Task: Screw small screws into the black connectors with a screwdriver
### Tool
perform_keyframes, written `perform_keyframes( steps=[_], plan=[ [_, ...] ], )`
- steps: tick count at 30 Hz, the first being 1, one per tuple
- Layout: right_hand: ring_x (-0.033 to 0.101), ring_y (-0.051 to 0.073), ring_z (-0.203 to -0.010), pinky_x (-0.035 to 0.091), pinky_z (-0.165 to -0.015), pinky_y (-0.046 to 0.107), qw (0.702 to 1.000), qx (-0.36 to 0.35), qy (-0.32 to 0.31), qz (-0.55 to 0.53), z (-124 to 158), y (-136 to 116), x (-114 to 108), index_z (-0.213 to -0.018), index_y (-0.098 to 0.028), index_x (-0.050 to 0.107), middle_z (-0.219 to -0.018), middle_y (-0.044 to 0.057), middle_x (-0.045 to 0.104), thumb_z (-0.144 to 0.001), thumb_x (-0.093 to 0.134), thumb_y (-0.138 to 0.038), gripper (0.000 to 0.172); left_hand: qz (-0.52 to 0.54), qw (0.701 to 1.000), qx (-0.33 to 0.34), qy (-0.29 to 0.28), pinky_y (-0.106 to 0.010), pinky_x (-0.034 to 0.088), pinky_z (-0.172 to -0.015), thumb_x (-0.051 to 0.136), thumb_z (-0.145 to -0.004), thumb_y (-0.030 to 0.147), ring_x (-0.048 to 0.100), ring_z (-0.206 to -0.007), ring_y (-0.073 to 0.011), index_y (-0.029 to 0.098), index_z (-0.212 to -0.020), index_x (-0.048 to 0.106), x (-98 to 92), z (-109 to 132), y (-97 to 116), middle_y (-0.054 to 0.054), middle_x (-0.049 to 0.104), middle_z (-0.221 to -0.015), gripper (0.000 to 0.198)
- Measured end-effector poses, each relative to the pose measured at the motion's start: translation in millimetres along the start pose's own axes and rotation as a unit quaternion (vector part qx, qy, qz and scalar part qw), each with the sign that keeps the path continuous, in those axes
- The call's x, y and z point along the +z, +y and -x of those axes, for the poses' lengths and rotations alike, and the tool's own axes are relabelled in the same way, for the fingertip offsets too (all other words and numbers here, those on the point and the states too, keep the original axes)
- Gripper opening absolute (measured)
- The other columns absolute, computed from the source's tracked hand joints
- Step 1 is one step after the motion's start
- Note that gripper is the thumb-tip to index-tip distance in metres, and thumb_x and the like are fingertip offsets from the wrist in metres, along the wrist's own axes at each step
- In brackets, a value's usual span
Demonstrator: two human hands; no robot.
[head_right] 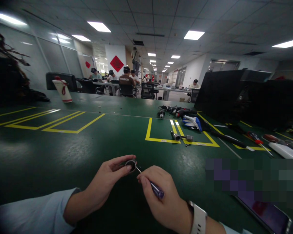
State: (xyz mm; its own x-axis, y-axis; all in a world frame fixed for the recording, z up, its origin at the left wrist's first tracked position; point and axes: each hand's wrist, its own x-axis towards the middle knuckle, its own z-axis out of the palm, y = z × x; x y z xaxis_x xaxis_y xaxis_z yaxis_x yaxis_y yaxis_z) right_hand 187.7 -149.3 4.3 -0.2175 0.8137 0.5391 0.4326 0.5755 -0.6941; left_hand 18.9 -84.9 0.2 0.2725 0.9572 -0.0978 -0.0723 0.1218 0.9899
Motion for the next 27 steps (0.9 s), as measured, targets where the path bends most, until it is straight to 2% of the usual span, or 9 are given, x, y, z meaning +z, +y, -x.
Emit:
perform_keyframes(
  steps=[6, 14, 17, 20, 23, 25, 27],
  plan=[
    [0.058, 0.016, -0.075, 0.045, -0.070, 0.029, 0.998, -0.026, -0.030, 0.039, 2, -3, 1, -0.093, -0.020, 0.060, -0.080, 0.005, 0.063, -0.086, 0.044, -0.013, 0.019, -0.034, 0.999, 0.012, 0.002, -0.034, 0.049, -0.081, 0.069, -0.065, 0.022, 0.065, -0.086, -0.0231, 0.015, -0.092, 0.070, 0.1, 0, 0, -0.007, 0.072, -0.089, 0.028],
    [0.058, 0.016, -0.078, 0.045, -0.071, 0.029, 0.996, -0.042, -0.042, 0.064, 4, -9, 2, -0.093, -0.019, 0.059, -0.082, 0.006, 0.064, -0.084, 0.045, -0.012, 0.018, -0.058, 0.998, 0.008, -0.008, -0.033, 0.050, -0.076, 0.065, -0.069, 0.022, 0.066, -0.082, -0.0219, 0.015, -0.092, 0.069, -1.8, -3, -2, -0.007, 0.072, -0.086, 0.025],
    [0.057, 0.016, -0.073, 0.044, -0.068, 0.029, 0.999, -0.028, -0.005, 0.020, 5, -6, -1, -0.085, -0.018, 0.060, -0.076, 0.005, 0.062, -0.087, 0.041, -0.016, 0.019, -0.065, 0.998, 0.011, -0.003, -0.033, 0.050, -0.077, 0.065, -0.068, 0.022, 0.065, -0.084, -0.0221, 0.015, -0.093, 0.069, -2.4, -2, -2, -0.007, 0.071, -0.088, 0.026],
    [0.057, 0.015, -0.066, 0.043, -0.062, 0.029, 0.997, 0.057, 0.041, -0.024, 0, 2, -2, -0.075, -0.017, 0.061, -0.068, 0.004, 0.061, -0.089, 0.039, -0.027, 0.028, -0.058, 0.998, 0.017, 0.021, -0.034, 0.048, -0.083, 0.064, -0.068, 0.019, 0.064, -0.091, -0.0222, 0.017, -0.097, 0.067, -2.7, -2, 0, -0.007, 0.070, -0.094, 0.029],
    [0.057, 0.017, -0.064, 0.043, -0.060, 0.030, 0.981, 0.186, 0.029, -0.052, -7, 12, -2, -0.071, -0.016, 0.062, -0.065, 0.005, 0.061, -0.088, 0.040, -0.039, 0.036, -0.053, 0.998, 0.011, 0.043, -0.034, 0.048, -0.084, 0.061, -0.068, 0.015, 0.063, -0.092, -0.0222, 0.015, -0.098, 0.066, -2.3, -3, 1, -0.008, 0.069, -0.096, 0.030],
    [0.057, 0.017, -0.064, 0.043, -0.060, 0.030, 0.971, 0.231, 0.017, -0.065, -11, 17, -2, -0.072, -0.015, 0.062, -0.065, 0.005, 0.061, -0.086, 0.040, -0.045, 0.040, -0.051, 0.998, 0.006, 0.047, -0.034, 0.048, -0.083, 0.060, -0.067, 0.013, 0.063, -0.092, -0.0220, 0.015, -0.098, 0.066, -1.9, -4, 1, -0.008, 0.069, -0.096, 0.031],
    [0.056, 0.018, -0.064, 0.043, -0.060, 0.030, 0.968, 0.242, 0.013, -0.068, -13, 19, -1, -0.072, -0.015, 0.062, -0.065, 0.005, 0.061, -0.085, 0.040, -0.047, 0.042, -0.047, 0.998, 0.008, 0.047, -0.034, 0.048, -0.084, 0.059, -0.067, 0.011, 0.063, -0.092, -0.0217, 0.015, -0.098, 0.066, -1.7, -4, 1, -0.008, 0.069, -0.096, 0.032]
  ],
)
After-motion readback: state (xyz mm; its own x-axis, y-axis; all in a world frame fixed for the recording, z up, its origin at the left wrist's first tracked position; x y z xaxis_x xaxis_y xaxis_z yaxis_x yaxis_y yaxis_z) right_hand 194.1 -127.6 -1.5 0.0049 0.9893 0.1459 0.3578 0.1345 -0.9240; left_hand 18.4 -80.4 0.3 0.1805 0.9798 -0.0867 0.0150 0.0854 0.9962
